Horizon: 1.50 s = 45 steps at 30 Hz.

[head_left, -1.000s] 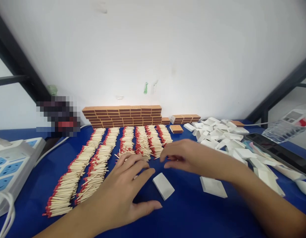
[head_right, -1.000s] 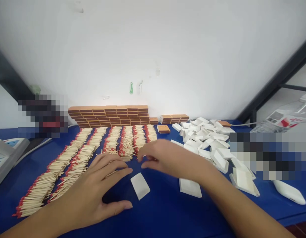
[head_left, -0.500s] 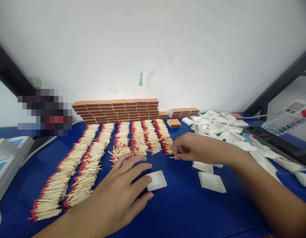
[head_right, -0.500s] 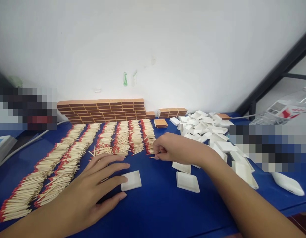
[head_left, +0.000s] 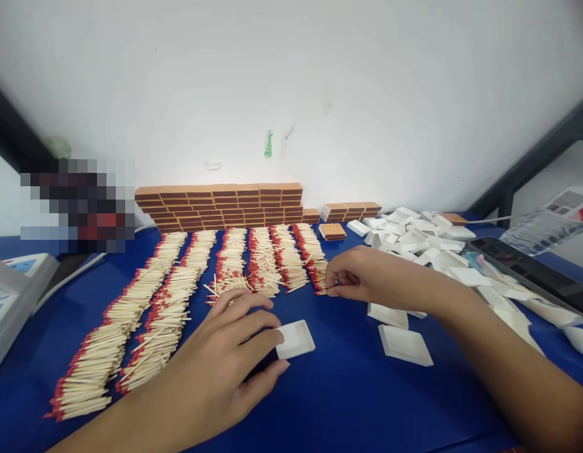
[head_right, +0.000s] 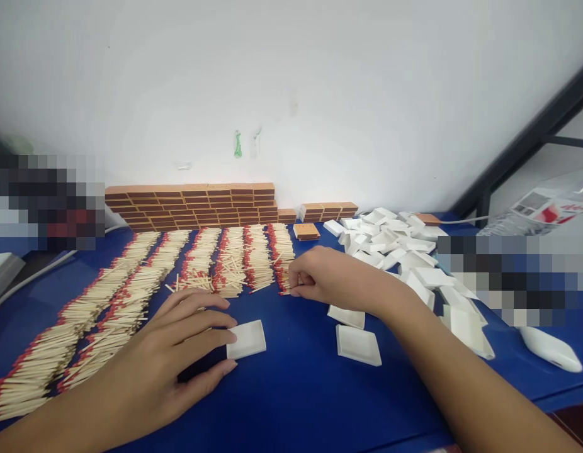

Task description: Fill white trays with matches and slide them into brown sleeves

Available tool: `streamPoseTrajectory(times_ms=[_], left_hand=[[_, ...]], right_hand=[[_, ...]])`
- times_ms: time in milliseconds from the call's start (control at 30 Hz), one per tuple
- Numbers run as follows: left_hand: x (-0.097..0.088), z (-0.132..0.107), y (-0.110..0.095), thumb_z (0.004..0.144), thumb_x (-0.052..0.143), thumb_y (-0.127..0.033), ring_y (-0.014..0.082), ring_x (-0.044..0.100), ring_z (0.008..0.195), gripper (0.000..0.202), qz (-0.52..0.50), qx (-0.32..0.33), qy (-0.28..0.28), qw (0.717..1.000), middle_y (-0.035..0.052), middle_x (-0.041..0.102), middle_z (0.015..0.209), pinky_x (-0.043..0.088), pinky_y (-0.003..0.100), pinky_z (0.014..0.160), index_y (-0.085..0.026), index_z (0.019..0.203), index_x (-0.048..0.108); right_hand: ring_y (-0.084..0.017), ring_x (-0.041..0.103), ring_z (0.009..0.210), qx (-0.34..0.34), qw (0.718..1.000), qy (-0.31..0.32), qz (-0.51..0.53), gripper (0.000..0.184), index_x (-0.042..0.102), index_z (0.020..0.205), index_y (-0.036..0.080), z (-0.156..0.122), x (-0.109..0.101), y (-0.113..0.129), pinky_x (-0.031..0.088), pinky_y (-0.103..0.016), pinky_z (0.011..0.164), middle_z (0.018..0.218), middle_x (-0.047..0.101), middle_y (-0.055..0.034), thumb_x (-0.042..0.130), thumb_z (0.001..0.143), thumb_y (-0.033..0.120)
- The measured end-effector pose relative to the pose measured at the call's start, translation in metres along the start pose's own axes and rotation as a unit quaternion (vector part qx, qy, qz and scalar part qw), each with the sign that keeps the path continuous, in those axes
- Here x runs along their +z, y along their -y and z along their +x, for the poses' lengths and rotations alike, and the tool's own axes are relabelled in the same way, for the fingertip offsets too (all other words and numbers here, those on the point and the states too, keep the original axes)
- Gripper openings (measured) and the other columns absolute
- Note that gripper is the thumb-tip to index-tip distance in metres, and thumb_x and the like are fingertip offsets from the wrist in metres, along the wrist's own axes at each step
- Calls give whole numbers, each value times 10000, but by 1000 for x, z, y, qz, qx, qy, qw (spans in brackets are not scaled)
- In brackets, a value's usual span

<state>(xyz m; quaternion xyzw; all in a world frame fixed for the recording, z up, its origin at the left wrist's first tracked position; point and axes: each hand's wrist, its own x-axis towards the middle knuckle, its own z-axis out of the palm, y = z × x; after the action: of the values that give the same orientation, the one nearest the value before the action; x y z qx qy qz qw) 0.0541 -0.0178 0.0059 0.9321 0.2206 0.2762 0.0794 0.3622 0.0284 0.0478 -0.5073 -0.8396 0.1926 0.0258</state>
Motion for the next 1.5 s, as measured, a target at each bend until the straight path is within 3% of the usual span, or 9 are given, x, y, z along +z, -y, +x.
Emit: streamPoseTrajectory(times_ms=[367, 867, 1133, 1300, 1400, 1500], left_hand=[[-1, -1, 2, 1027, 681, -210, 242, 629, 1197, 115, -2, -9, 3, 1000, 17, 757, 1100, 430, 449, 1115, -222, 1140, 687], [-3, -1, 0, 1031, 672, -207, 224, 621, 1184, 172, -3, -13, 0, 1000, 18, 739, 1107, 415, 416, 1124, -220, 1202, 660], [-2, -1, 0, 1030, 676, -222, 247, 622, 1216, 274, 16, -21, -13, 1000, 34, 749, 1140, 426, 442, 1126, -222, 1300, 628], [0, -3, 2, 1015, 692, -248, 283, 624, 1230, 368, 52, -39, -32, 997, 78, 753, 1215, 444, 484, 1114, -201, 1369, 604], [1, -4, 2, 1004, 705, -249, 277, 633, 1212, 454, 57, -41, -45, 997, 72, 759, 1206, 439, 474, 1109, -195, 1429, 555], [1, -3, 2, 999, 710, -238, 262, 633, 1212, 529, 53, -46, -46, 996, 50, 761, 1196, 429, 447, 1117, -209, 1483, 499]], right_hand=[[-129, 522, 583, -11, 1000, -1, -1, 97, 677, 805, 232, -4, 0, 7, 362, -279, 551, 696, 639, 27, 655, 890, 193], [-127, 488, 581, -8, 1000, 18, 23, 149, 717, 860, 230, -3, 2, 8, 319, -282, 557, 695, 615, 21, 692, 961, 336], [-144, 590, 683, -13, 999, 19, 28, 116, 729, 894, 222, -2, 4, 9, 374, -279, 610, 846, 736, -8, 676, 971, 291], [-134, 537, 636, -52, 996, -26, 65, 166, 734, 904, 224, -6, 4, 28, 346, -280, 580, 745, 666, 20, 698, 998, 355], [-129, 503, 604, -84, 992, -53, 83, 214, 731, 898, 224, -6, 14, 46, 341, -279, 574, 687, 609, 35, 695, 1015, 400], [-129, 526, 633, -113, 986, -77, 92, 218, 740, 940, 219, -6, 27, 58, 366, -274, 612, 734, 643, 22, 669, 1041, 399]])
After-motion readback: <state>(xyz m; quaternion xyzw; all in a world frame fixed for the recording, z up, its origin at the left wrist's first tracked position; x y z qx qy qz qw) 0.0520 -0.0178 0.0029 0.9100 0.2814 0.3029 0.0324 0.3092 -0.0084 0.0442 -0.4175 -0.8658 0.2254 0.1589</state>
